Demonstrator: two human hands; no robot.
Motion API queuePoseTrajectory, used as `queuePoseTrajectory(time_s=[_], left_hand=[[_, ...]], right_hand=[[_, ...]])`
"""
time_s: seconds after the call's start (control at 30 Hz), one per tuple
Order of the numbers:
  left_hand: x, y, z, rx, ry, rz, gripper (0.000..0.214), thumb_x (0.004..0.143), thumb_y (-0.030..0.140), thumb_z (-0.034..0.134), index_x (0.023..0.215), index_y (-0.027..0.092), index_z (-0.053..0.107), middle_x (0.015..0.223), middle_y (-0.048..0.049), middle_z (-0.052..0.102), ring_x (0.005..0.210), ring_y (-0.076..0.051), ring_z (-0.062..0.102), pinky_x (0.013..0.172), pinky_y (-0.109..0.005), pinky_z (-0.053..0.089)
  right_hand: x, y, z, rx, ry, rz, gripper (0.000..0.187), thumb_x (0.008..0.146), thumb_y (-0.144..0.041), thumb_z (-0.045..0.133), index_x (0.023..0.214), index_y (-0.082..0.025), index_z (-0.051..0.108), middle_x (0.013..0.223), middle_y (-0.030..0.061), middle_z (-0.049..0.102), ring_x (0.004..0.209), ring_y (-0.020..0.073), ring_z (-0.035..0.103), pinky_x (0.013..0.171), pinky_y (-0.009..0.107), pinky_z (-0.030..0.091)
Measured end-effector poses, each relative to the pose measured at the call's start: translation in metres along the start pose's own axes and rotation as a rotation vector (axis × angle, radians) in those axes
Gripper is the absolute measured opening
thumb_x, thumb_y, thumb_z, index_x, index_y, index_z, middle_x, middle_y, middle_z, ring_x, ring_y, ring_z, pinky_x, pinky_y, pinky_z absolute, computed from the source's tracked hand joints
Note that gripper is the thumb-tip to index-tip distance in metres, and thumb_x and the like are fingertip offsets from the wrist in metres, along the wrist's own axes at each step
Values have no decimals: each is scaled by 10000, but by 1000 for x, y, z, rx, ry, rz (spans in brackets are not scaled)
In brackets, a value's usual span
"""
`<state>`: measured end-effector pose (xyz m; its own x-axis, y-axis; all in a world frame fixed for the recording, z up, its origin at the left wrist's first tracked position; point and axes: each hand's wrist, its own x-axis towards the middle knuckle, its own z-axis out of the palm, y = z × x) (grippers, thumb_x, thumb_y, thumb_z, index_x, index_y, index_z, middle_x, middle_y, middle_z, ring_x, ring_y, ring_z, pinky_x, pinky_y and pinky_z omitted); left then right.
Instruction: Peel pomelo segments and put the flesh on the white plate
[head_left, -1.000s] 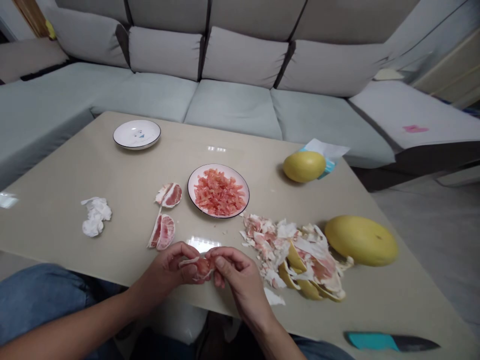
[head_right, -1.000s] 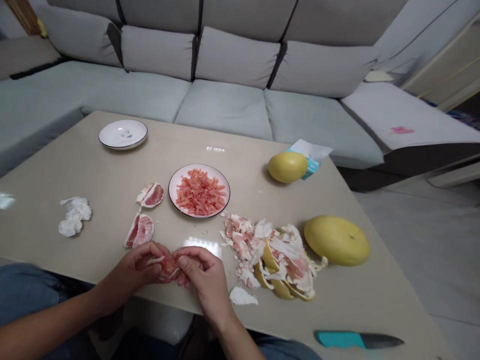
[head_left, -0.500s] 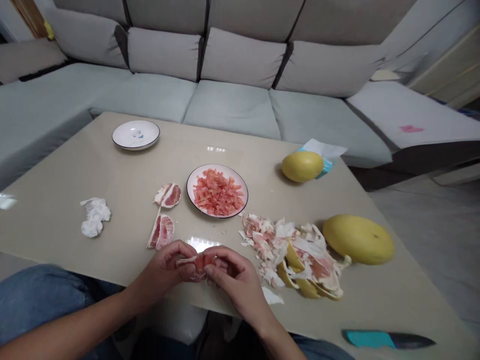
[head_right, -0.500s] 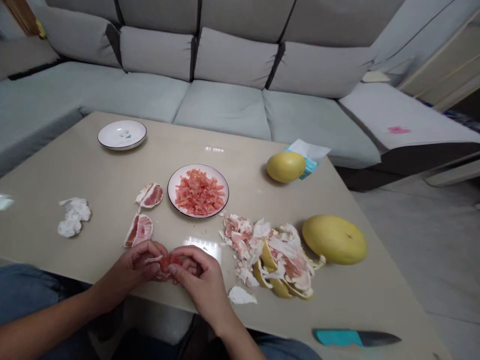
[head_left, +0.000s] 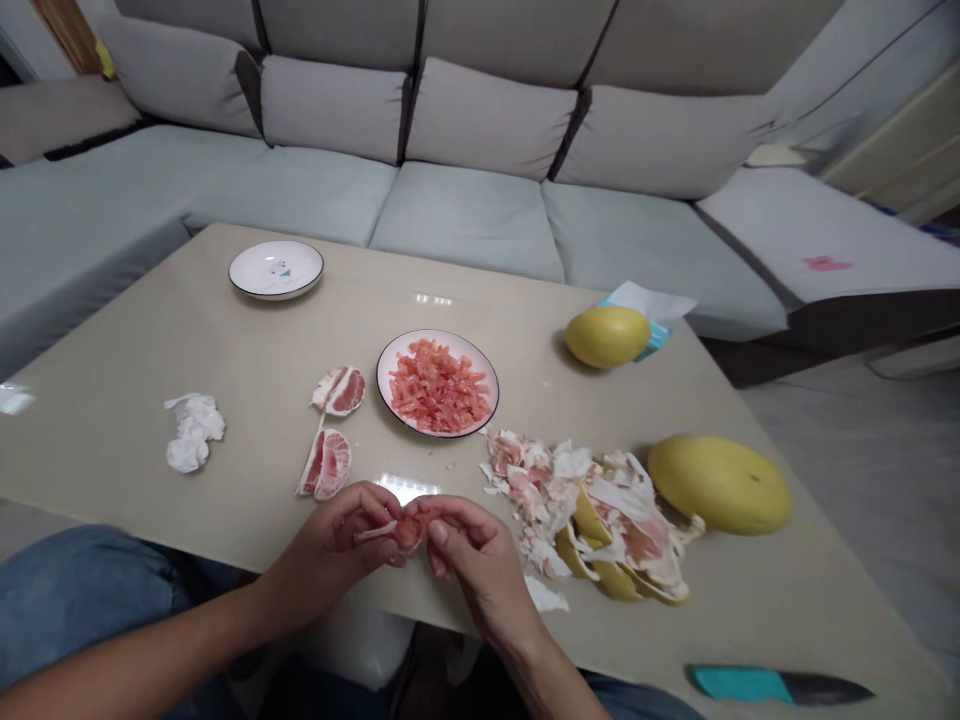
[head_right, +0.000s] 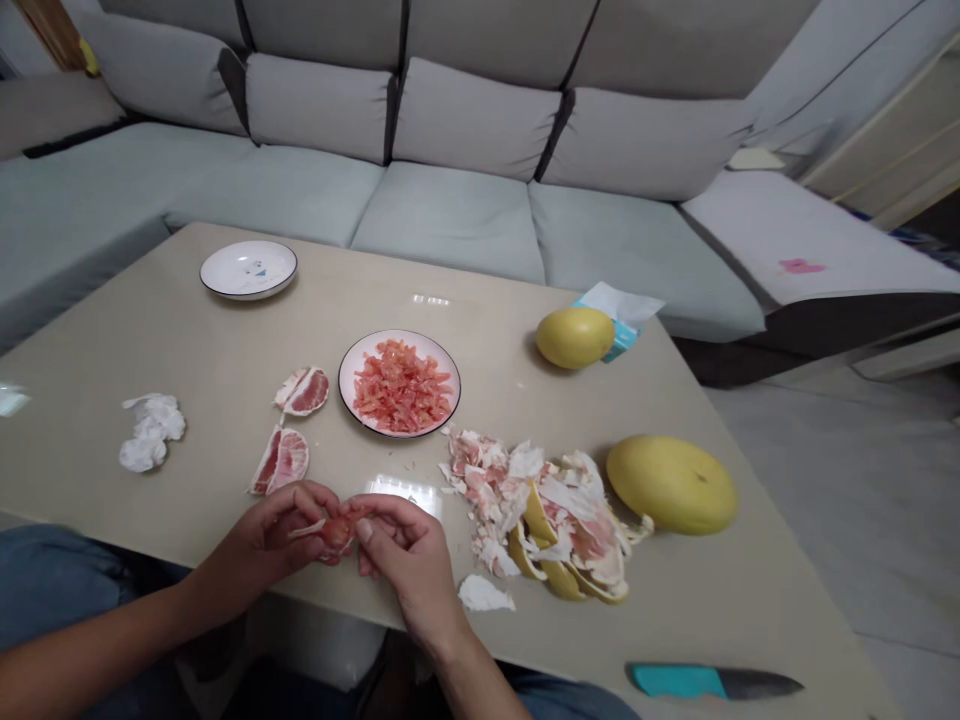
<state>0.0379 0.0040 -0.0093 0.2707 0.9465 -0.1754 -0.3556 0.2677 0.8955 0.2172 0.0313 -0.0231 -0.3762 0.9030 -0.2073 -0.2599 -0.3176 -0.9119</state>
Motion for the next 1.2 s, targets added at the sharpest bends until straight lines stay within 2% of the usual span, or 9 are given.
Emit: queuePoseTrajectory(time_s=[0.13,0.27,0.4,0.47,0.6,0.77,0.87,1.0,1.2], left_hand=[[-1,-5,-3,118,29,88,40,840,198,652,856,205,616,1015,-34,554,937,-174,607,829,-330,498],[-2,-10,-8,415,97,252,98,827,165,662,889,227,619,1031,-41,550,988,-185,581,841,-303,467],[-4,-10,-9,562,115,313,95,841,149,634,889,229,617,1014,-47,559,940,-172,581,780,-271,469],[-4,-10,-8,527,101,303,82,843,153,627,878,226,611,1013,-49,557,930,-172,585,770,-274,480],[-2,-9,-4,337,91,214,60,832,170,648,839,210,604,1005,-45,562,948,-177,595,820,-307,489],[0,-1,-2,2,113,-54,160,796,230,706,763,179,559,1025,-41,593,916,-180,624,798,-345,528],[0,4,-1,-96,145,-172,213,772,246,732,758,166,535,1056,-59,626,881,-188,643,788,-376,545],[-1,8,0,-144,99,-188,203,808,245,702,768,166,520,957,-59,685,846,-171,650,806,-366,534],[-1,11,2,-234,58,-185,198,814,229,699,772,171,515,980,-53,706,886,-170,661,884,-393,507]], right_hand=[[-2,-3,4,-146,-12,-17,263,779,-320,733,1018,-218,693,706,-6,619,572,85,534,534,190,427],[-6,-3,10,-338,107,-172,358,721,-232,766,1051,-230,627,930,25,594,581,82,535,493,192,419],[-7,-3,10,-474,142,-297,156,770,-212,719,917,-229,670,950,32,570,576,87,532,495,208,436],[-6,-5,8,-507,118,-313,90,799,-212,691,886,-230,702,921,35,578,604,98,543,526,215,456],[-4,-9,4,-494,101,-311,91,801,-212,688,883,-232,720,900,37,591,620,102,553,537,210,461],[-5,-7,2,-438,101,-310,72,799,-234,699,868,-235,721,886,37,593,634,108,551,549,215,461],[-5,-5,1,-387,96,-290,74,790,-259,716,861,-238,726,894,37,588,659,115,556,556,217,467],[-3,-3,0,-219,82,-207,112,776,-316,735,856,-238,734,916,32,560,583,89,535,481,205,449],[-3,2,0,-19,77,-124,140,766,-340,746,871,-247,735,954,25,540,535,69,534,450,202,459]])
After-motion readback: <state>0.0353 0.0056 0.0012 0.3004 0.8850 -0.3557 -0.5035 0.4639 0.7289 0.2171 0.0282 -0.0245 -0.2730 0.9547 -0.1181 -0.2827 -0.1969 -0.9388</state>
